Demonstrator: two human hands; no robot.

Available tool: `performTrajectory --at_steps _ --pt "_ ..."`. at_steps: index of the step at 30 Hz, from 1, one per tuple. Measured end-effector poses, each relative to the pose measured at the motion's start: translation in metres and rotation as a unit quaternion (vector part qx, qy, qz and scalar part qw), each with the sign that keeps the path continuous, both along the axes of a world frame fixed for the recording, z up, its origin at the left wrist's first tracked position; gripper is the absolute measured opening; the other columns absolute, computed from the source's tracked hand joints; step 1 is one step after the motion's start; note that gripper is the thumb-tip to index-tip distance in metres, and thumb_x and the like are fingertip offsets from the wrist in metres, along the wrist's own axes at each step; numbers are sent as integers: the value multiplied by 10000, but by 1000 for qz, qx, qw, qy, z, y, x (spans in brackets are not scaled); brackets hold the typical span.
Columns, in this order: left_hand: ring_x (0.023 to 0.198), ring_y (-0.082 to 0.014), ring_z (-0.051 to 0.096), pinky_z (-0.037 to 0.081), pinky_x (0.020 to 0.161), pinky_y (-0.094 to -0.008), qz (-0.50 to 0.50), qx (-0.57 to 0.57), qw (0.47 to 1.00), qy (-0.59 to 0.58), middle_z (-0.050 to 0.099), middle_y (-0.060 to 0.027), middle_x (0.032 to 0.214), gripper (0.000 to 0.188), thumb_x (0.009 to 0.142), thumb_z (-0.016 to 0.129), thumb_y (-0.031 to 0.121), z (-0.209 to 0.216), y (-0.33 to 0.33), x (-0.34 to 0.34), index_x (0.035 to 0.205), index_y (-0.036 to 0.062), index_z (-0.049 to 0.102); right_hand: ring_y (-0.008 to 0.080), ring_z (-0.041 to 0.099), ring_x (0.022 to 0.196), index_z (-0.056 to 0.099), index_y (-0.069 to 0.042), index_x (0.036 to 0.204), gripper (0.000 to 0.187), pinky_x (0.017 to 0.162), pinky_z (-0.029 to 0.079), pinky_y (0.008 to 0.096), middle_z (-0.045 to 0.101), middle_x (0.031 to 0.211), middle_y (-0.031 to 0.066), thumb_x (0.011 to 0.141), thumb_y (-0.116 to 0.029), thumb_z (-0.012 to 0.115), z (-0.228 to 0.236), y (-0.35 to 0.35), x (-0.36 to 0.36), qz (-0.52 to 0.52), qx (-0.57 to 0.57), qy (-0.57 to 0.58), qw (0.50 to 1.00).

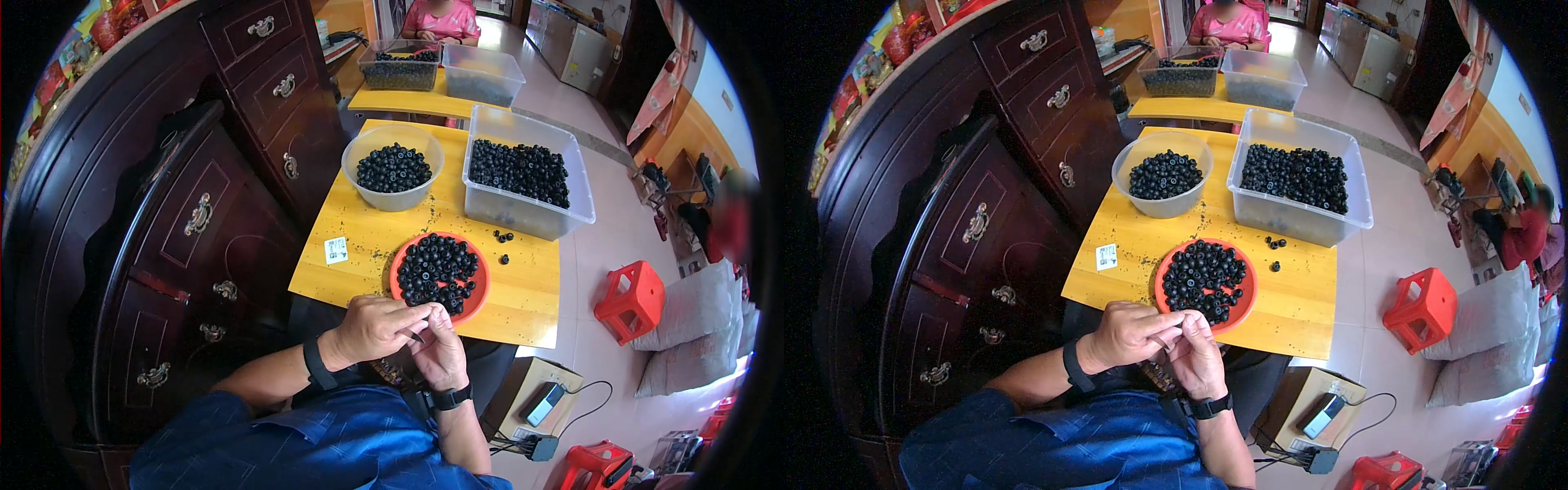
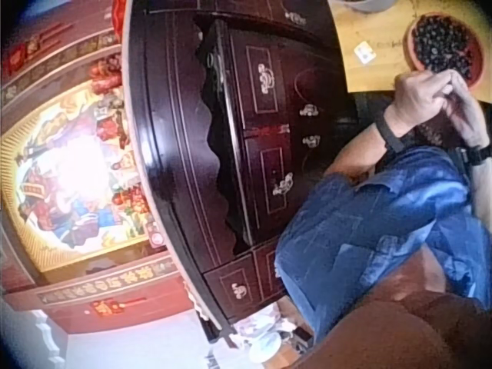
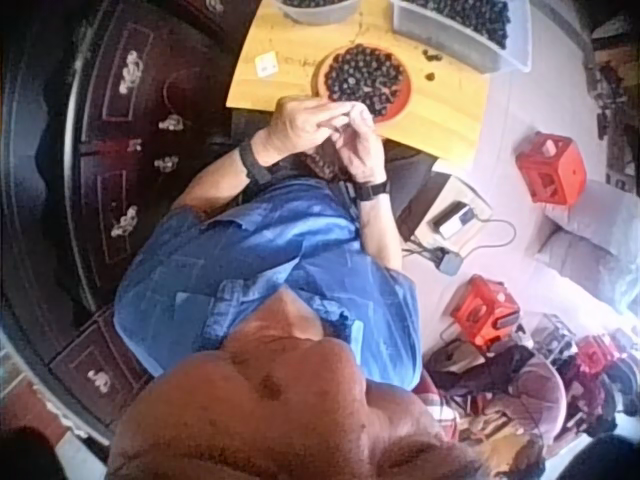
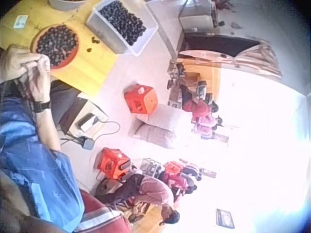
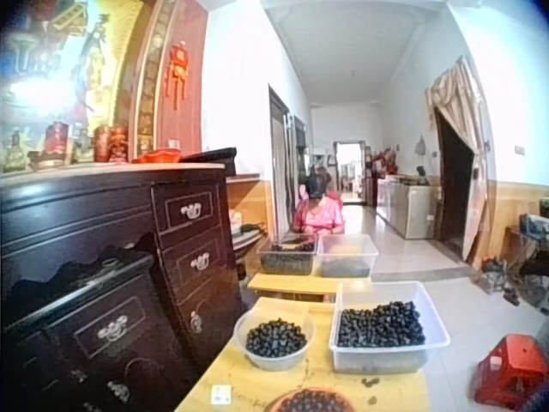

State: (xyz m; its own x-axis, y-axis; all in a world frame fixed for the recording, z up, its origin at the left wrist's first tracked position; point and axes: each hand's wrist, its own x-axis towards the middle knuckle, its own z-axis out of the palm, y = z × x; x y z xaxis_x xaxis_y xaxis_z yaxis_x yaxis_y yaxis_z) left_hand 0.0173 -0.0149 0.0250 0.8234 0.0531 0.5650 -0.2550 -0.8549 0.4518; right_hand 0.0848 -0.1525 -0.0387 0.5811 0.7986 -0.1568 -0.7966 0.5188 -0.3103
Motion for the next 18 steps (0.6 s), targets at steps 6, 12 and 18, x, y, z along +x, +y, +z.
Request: performTrajectory --at_steps 6,12,18 --pt "578 -248 642 502 526 -343 -29 57 996 -58 620 -52 666 292 757 807 84 -7 7 -2 1040 96 738 133 632 929 605 -99 1123 191 842 533 299 655 1026 5 995 -238 642 -8 -1 2 6 22 28 999" --pt "552 -115 611 470 511 -284 -13 -145 989 6 665 -64 721 300 795 829 107 3 2 2 1068 59 712 110 633 894 600 -100 1108 180 762 532 244 651 1021 11 1000 -238 639 -2 -4 6 13 55 -8 998" --pt "692 -59 635 513 636 -243 -93 -297 930 194 711 -21 823 259 884 761 86 -1 16 1 1123 24 682 132 648 879 597 -137 1114 179 756 556 312 652 996 6 973 -213 677 -1 -4 7 44 53 -10 998"
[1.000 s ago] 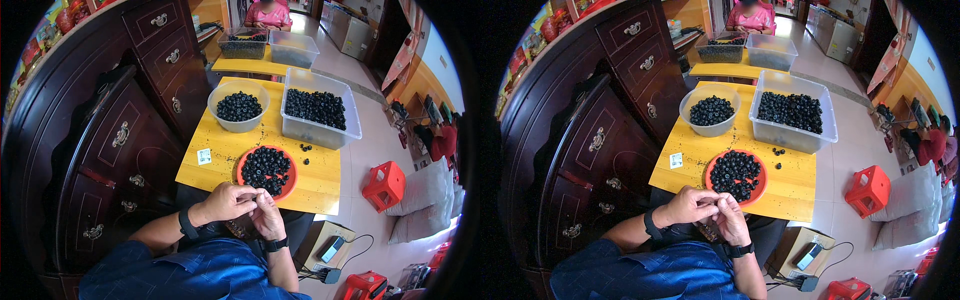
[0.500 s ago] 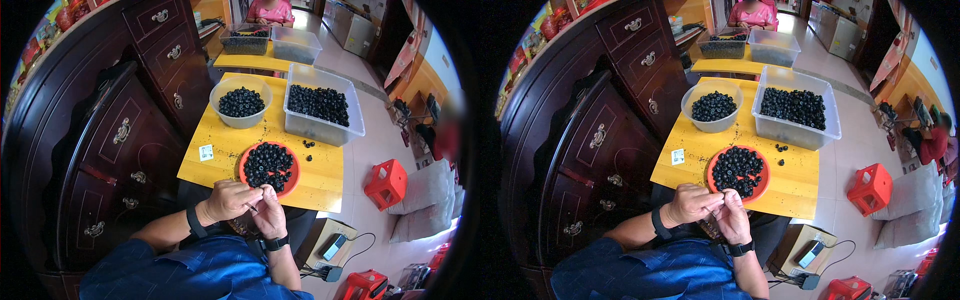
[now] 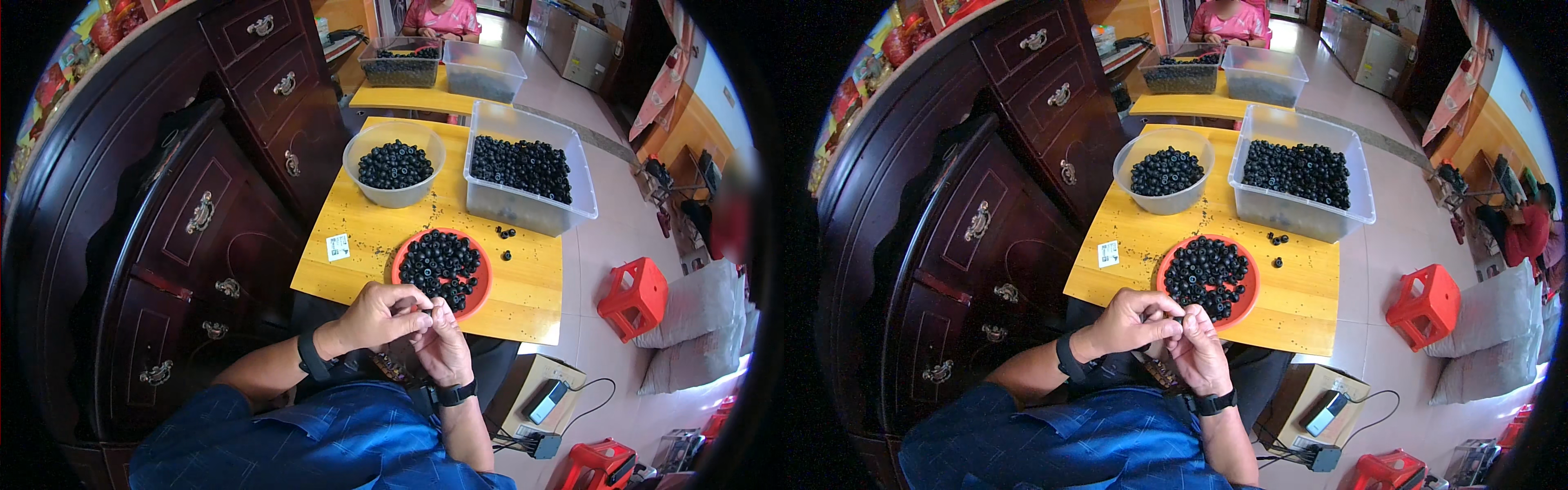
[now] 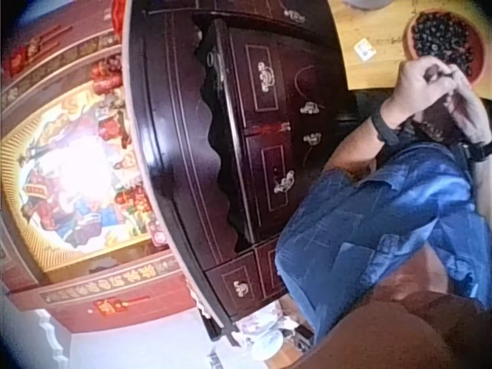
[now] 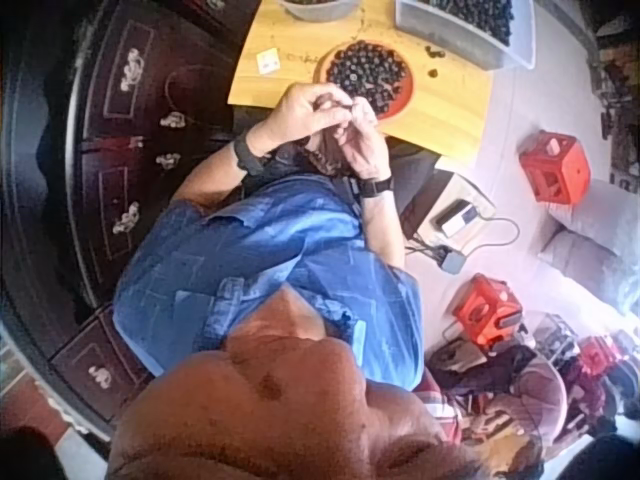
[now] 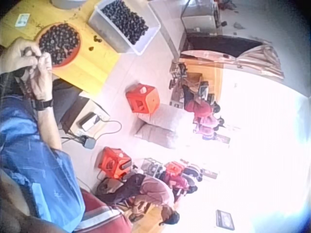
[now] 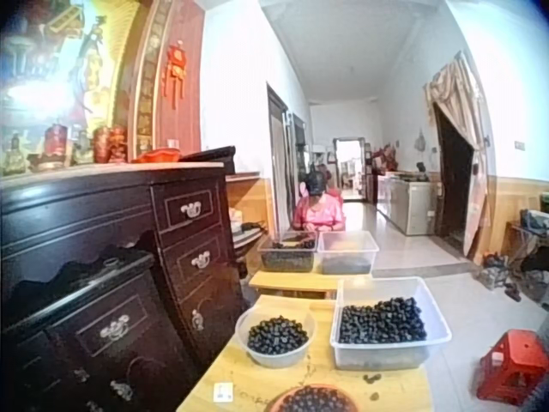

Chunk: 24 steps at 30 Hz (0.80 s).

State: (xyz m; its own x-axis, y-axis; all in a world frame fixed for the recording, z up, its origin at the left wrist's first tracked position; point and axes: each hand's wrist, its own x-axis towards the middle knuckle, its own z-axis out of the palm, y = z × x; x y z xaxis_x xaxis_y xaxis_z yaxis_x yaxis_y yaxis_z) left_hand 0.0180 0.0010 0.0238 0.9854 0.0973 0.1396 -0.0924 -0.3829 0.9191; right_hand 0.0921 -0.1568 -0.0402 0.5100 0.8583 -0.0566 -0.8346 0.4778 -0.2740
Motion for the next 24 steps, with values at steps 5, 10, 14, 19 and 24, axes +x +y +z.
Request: performTrajectory --at_steps 5,10,14,19,24 --pt "803 -100 684 558 735 -243 -46 -184 981 43 714 -65 877 108 980 636 42 -7 4 3 1062 -19 670 121 635 835 602 -154 1125 184 743 562 318 643 962 -3 970 -212 682 -5 0 -2 21 35 21 999" --pt "806 -80 676 545 718 -244 -67 -269 959 65 715 -45 887 107 983 646 83 -1 4 5 1032 -12 655 110 618 812 600 -161 1121 186 742 561 310 636 942 -11 967 -217 686 -5 1 -6 20 23 35 999" --pt "750 -88 684 522 654 -257 -30 -76 995 50 704 -37 811 218 923 740 188 8 8 1 1020 21 640 117 626 838 600 -152 1101 178 778 555 312 640 954 -15 964 -219 691 -5 0 -1 16 32 38 999" --pt "642 -290 693 511 575 -392 15 254 967 -15 659 -94 712 420 828 775 455 14 4 2 908 82 601 133 649 848 590 -104 1071 148 757 564 268 665 978 32 991 -216 646 12 3 -5 -28 -14 43 999" --pt "671 -329 694 515 587 -429 23 288 957 -23 680 -97 736 487 851 715 546 17 3 5 846 81 570 143 652 903 596 -117 1099 165 793 564 292 657 1004 16 975 -197 669 -11 1 -2 -5 8 43 999"
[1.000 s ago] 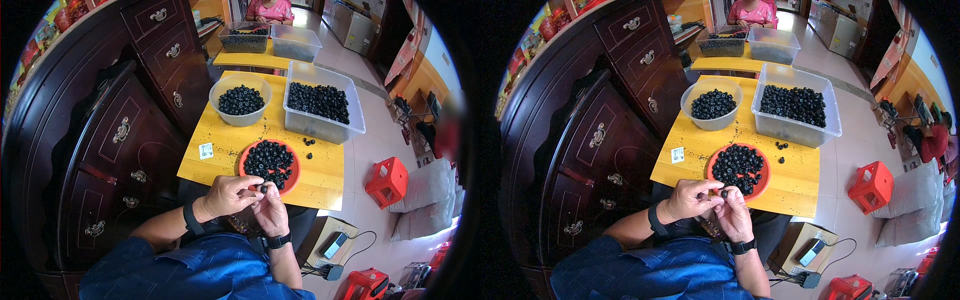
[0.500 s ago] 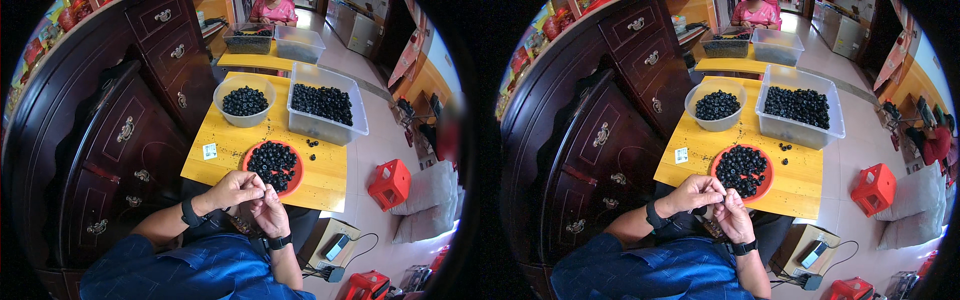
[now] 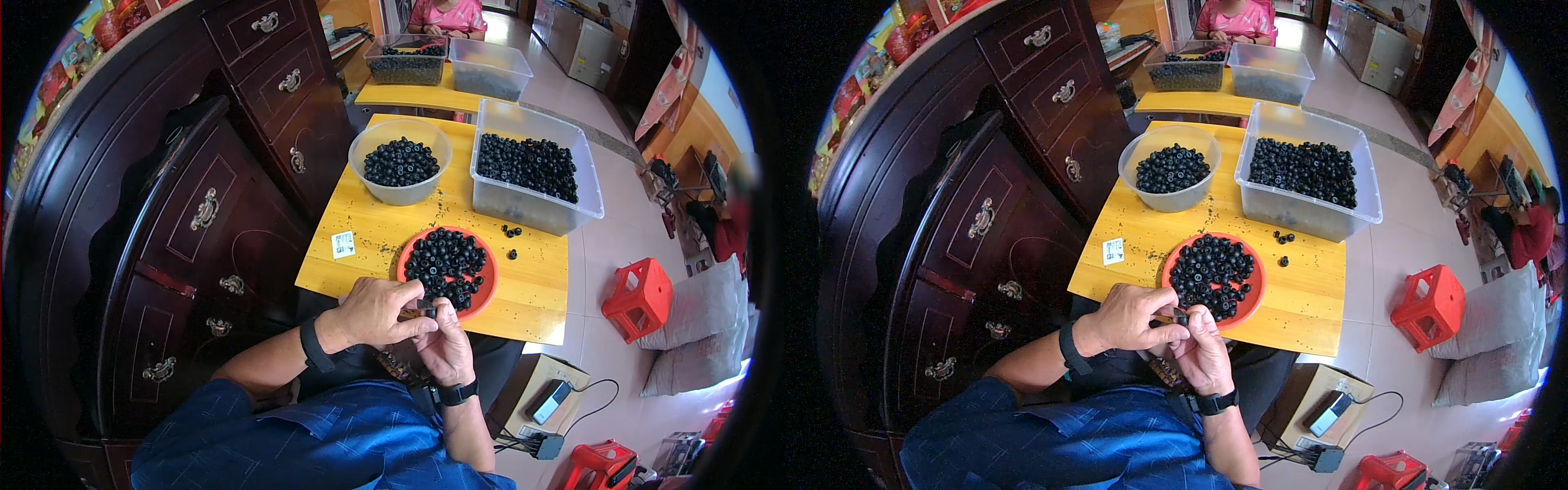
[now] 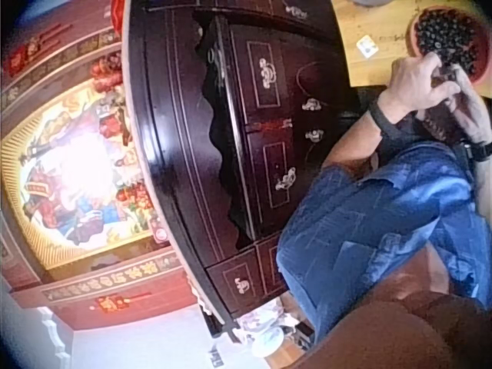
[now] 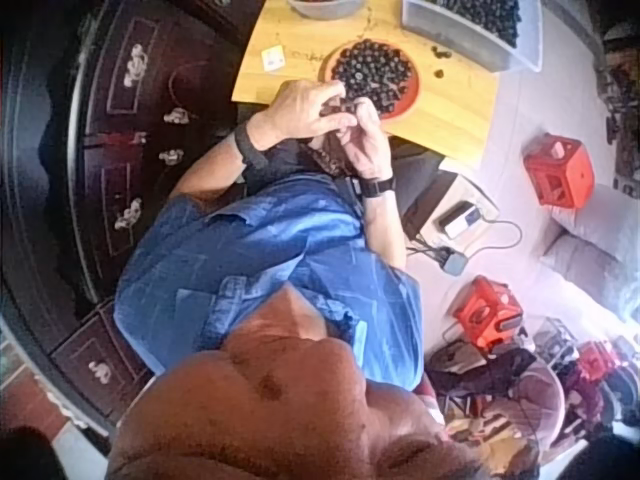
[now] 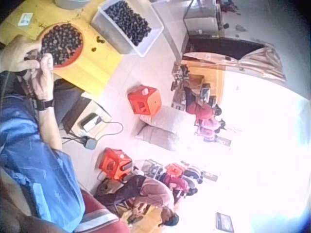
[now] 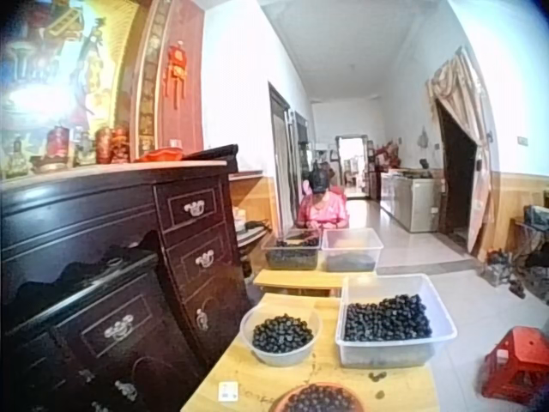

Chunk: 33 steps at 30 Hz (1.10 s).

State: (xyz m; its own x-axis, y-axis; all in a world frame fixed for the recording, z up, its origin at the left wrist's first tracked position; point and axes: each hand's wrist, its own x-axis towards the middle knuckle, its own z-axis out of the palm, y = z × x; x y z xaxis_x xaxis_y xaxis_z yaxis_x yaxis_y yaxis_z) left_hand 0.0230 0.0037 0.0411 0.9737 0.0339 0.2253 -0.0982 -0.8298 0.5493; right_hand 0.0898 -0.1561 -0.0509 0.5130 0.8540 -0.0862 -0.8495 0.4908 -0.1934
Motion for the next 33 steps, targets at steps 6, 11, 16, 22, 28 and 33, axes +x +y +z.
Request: performTrajectory --at_steps 6,11,16,22,28,33 --pt "673 -327 694 516 583 -431 -2 13 1000 -3 679 -102 738 503 856 703 561 -2 0 0 828 78 565 147 652 969 603 -130 1121 184 826 561 302 655 1035 8 964 -184 684 -3 0 -1 6 8 -9 1000" --pt "665 -328 690 512 577 -432 2 17 1000 -2 675 -105 734 505 865 693 561 -4 2 0 821 77 560 140 654 935 603 -127 1103 155 804 564 286 655 1025 7 971 -169 672 -4 1 2 18 22 -18 999" --pt "664 -326 689 511 577 -432 2 17 1000 -7 672 -102 726 495 872 688 554 -4 2 1 815 79 559 138 652 855 597 -122 1055 115 752 559 278 654 989 11 979 -179 661 1 2 1 1 -3 -16 1000" --pt "649 -346 671 500 562 -444 -4 28 1000 -11 656 -121 698 454 898 662 526 -8 2 1 809 89 582 129 642 841 588 -128 1028 101 746 544 273 646 973 3 979 -179 660 0 3 2 -2 -13 -39 999" --pt "617 -358 654 485 539 -451 -10 49 999 -12 631 -123 655 440 915 641 507 -15 3 0 814 81 592 104 627 845 589 -141 1009 90 727 529 253 618 923 -41 978 -181 663 5 4 0 -19 -33 -25 999" --pt "583 -307 649 486 533 -402 -14 -13 1000 -20 616 -91 632 334 893 705 407 -5 3 1 901 82 627 95 633 878 602 -149 1032 99 736 530 249 637 966 -43 975 -194 670 3 3 1 -4 -20 -8 1000"
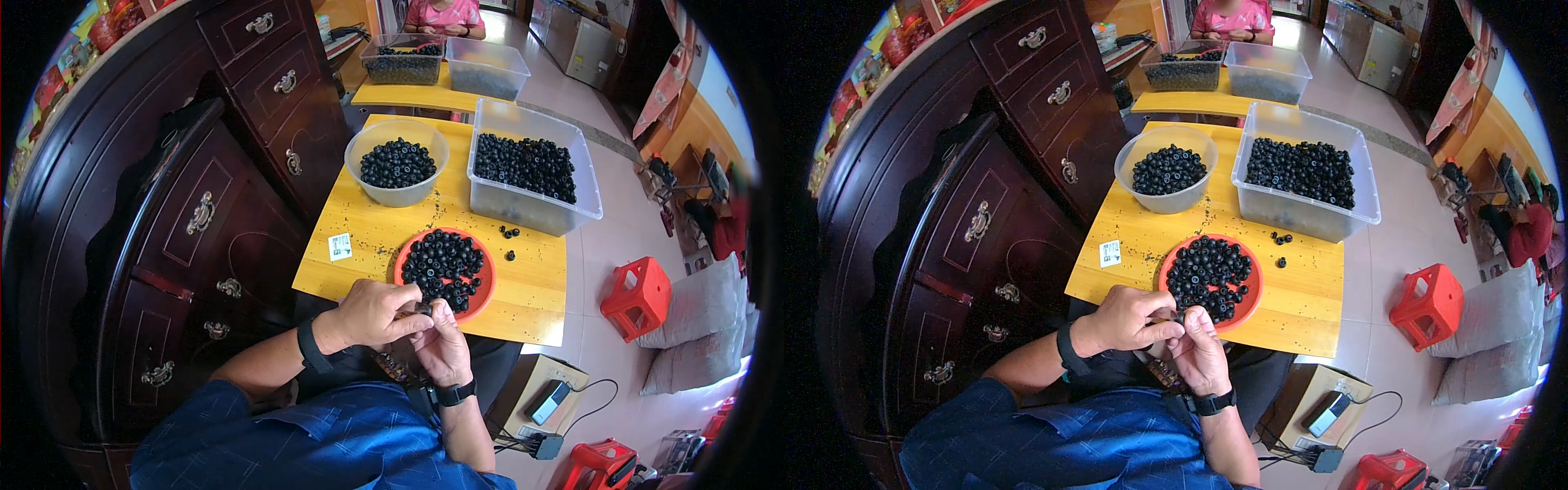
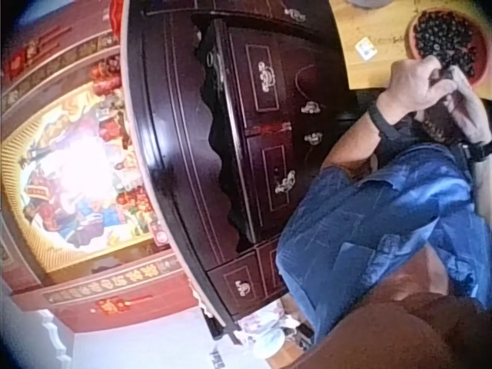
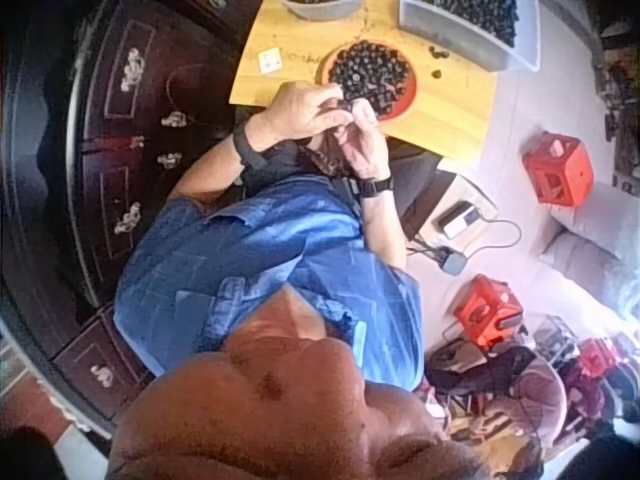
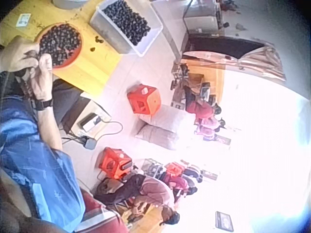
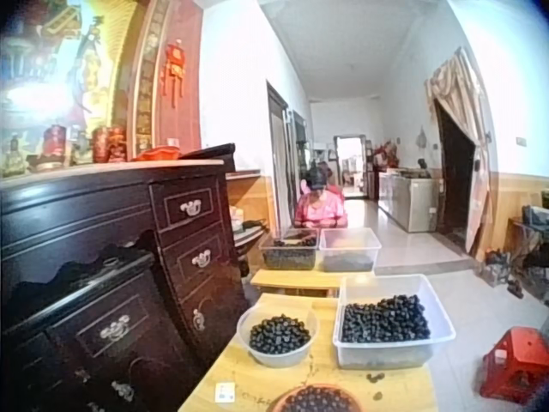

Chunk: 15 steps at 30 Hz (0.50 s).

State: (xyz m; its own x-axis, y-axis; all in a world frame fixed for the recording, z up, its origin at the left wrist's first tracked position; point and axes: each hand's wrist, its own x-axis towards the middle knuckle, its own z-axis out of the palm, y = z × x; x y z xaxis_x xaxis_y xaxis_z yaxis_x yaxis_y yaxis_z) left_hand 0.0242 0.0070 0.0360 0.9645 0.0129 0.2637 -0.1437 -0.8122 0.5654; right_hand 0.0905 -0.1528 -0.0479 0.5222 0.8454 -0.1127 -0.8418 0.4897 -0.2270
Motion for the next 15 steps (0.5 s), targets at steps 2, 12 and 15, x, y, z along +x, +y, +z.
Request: performTrajectory --at_steps 2,12,15 --pt "571 -282 648 489 535 -379 0 -44 999 -14 613 -78 629 286 885 730 349 4 -2 0 944 83 642 94 636 888 608 -151 1044 107 739 531 249 645 985 -39 974 -199 673 -2 0 1 2 -7 7 1000" --pt "647 -106 657 501 591 -292 -21 -167 984 53 667 -24 697 187 886 735 149 -4 3 4 1024 52 655 111 652 895 597 -140 1045 117 749 551 273 661 1048 -3 973 -191 674 -9 1 3 31 29 12 999" --pt "711 -56 646 510 640 -254 -41 -309 944 104 684 0 751 109 946 680 116 -22 8 6 1007 30 652 113 657 866 580 -137 1032 118 738 565 285 652 1010 -3 974 -180 672 -12 2 3 41 51 7 998"
